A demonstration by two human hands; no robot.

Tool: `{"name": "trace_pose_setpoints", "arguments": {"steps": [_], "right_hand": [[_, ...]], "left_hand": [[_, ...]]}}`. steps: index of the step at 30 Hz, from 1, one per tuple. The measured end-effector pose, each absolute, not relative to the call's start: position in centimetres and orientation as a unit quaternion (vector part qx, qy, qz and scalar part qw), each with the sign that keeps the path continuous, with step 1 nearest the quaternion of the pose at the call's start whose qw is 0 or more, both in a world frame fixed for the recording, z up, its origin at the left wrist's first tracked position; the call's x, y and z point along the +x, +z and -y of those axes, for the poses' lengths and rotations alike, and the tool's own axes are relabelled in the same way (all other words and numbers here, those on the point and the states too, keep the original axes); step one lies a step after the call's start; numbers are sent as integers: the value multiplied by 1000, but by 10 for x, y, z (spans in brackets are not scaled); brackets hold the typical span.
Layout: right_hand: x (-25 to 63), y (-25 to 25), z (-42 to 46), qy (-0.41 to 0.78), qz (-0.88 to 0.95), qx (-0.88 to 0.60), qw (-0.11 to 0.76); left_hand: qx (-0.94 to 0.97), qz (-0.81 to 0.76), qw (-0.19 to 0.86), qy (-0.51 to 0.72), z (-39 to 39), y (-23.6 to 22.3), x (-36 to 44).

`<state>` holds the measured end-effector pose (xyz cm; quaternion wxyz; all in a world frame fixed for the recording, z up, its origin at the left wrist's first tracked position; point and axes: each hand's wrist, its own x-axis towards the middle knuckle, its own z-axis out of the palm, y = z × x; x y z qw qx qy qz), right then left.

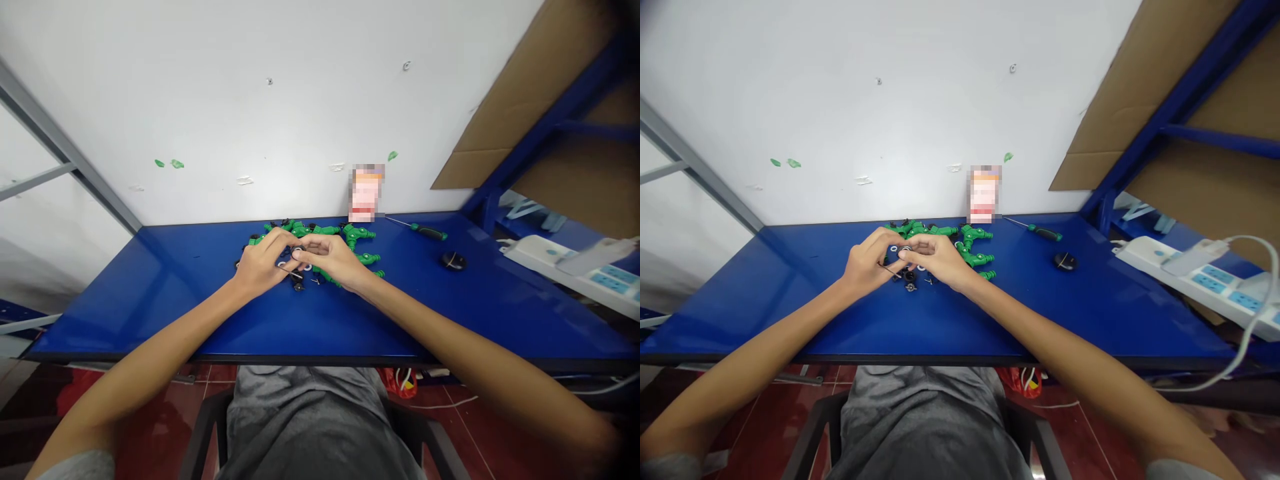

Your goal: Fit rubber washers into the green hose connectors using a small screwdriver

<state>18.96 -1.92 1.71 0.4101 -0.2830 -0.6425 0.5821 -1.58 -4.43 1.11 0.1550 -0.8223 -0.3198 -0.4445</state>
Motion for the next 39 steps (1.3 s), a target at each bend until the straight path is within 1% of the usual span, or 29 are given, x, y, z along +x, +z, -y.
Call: {"name": "trace_pose_setpoints", "arguments": {"steps": [5, 10, 13, 15, 17, 19, 21, 24, 26, 30, 34, 35, 37, 39], "right_hand": [[195, 21, 14, 603, 635, -289, 387], [197, 20, 11, 563, 682, -312, 348], [192, 15, 11, 546, 683, -332, 354], [189, 12, 11, 541, 674, -342, 368], [188, 10, 10, 544, 665, -341, 382], [188, 9, 9, 537, 666, -341, 391], [190, 8, 7, 515, 677, -349, 392], [190, 6, 7, 486, 698, -360, 383], [188, 4, 8, 476, 710, -361, 374], [185, 4, 10, 446, 733, -362, 365], [183, 15, 8, 421, 743, -386, 350], [182, 19, 7, 413, 744, -397, 345], [174, 26, 1, 409, 750, -404, 326], [160, 31, -7, 414, 748, -403, 327]], "left_hand": [[-839, 274, 178, -436, 42, 14, -19], [-855, 263, 164, -416, 40, 12, -22], [-860, 268, 122, -416, 37, 10, -22], [-870, 281, 66, -401, 32, 14, -26], [-882, 305, -8, -360, 24, 23, -40], [-875, 358, -65, -320, 13, 35, -62], [-831, 471, -91, -281, -2, 42, -90], [-742, 643, -57, -181, -24, 39, -126], [-725, 669, -53, -154, -34, 29, -139], [-738, 656, -57, -146, -38, 19, -141], [-761, 620, -60, -180, -23, 38, -132], [-780, 583, -93, -206, -17, 44, -128], [-806, 500, -191, -252, -7, 53, -118], [-826, 420, -243, -285, 1, 55, -105]]}}
